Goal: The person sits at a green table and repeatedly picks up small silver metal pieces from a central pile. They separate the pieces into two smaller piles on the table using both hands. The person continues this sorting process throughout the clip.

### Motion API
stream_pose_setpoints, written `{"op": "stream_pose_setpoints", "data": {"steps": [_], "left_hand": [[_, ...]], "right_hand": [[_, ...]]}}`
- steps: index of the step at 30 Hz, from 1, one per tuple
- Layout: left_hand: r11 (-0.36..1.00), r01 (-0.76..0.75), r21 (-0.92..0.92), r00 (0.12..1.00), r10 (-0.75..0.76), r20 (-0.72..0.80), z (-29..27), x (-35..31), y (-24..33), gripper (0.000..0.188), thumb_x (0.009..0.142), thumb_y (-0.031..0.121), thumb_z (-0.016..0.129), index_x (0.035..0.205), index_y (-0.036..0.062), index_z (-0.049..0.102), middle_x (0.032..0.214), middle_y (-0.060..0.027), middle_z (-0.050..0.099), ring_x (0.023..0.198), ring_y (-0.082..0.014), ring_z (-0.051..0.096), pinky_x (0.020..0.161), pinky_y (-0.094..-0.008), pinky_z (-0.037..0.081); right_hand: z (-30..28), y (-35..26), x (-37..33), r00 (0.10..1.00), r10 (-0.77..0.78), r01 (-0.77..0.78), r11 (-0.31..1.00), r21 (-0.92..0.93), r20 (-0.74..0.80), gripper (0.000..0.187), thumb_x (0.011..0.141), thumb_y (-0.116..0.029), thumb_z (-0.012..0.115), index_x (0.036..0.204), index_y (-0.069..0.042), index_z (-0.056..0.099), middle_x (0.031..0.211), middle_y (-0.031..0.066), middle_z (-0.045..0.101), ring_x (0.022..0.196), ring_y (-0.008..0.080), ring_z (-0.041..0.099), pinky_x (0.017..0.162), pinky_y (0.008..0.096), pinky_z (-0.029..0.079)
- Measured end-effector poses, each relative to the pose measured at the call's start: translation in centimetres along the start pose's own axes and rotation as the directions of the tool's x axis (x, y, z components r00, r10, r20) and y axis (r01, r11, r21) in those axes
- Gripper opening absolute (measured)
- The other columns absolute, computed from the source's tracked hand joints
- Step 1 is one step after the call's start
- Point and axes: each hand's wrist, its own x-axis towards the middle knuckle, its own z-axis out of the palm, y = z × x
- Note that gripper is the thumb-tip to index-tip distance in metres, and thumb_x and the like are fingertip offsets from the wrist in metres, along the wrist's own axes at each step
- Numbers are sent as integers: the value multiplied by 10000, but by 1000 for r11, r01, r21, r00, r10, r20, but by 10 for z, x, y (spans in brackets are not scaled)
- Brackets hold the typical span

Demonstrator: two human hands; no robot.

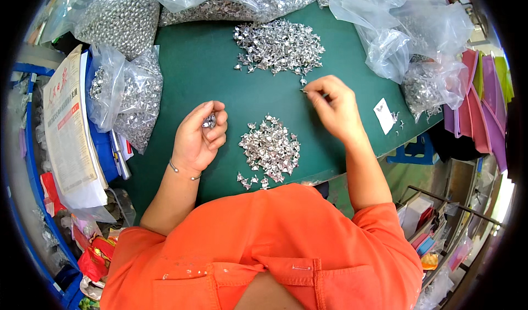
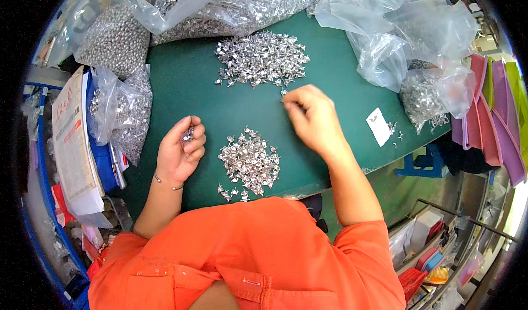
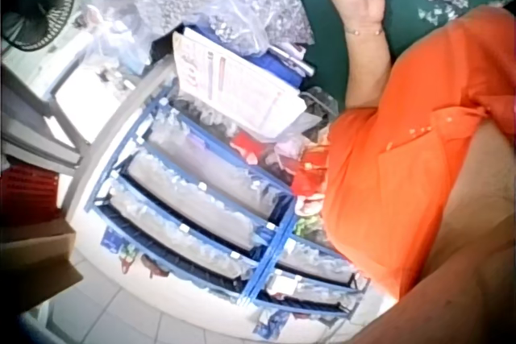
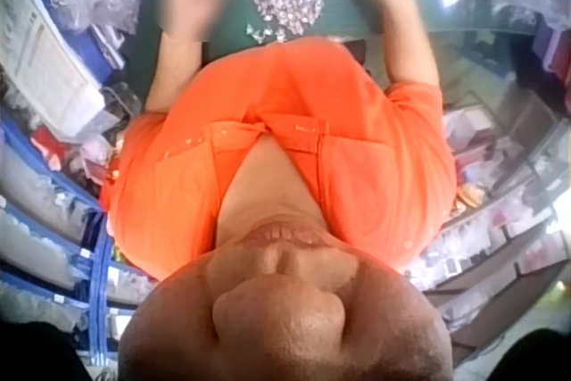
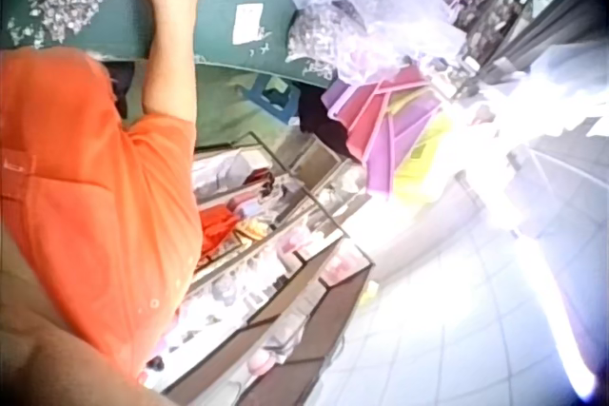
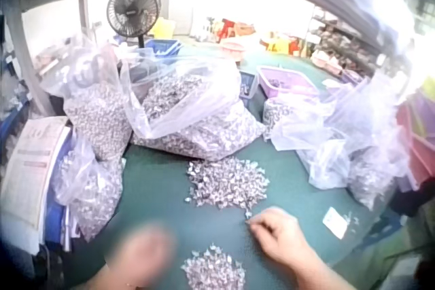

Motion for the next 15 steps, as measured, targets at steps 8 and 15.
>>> {"op": "stream_pose_setpoints", "data": {"steps": [8, 15], "left_hand": [[1000, 4, -11, 1000, -4, 5, -1, 2, 0, 230, 947, 199, 387, 956, 30, 542, 750, -39, 507, 502, -55, 385, 389, -183, 300], [1000, -2, 0, 1000, 2, -7, -2, 1, 0, 227, 945, 204, 393, 956, 33, 542, 749, -35, 507, 503, -52, 385, 389, -180, 297]], "right_hand": [[18, 17, -1, 990, 104, -101, 994, 42, -92, 99, 757, -39, 643, 848, -6, 622, 769, 92, 612, 697, 181, 608, 623, 298, 491], [1, 8, -7, 866, 427, -473, 536, 699, 259, 127, 822, -25, 603, 934, 35, 613, 822, 103, 629, 715, 156, 622, 626, 262, 534]]}}
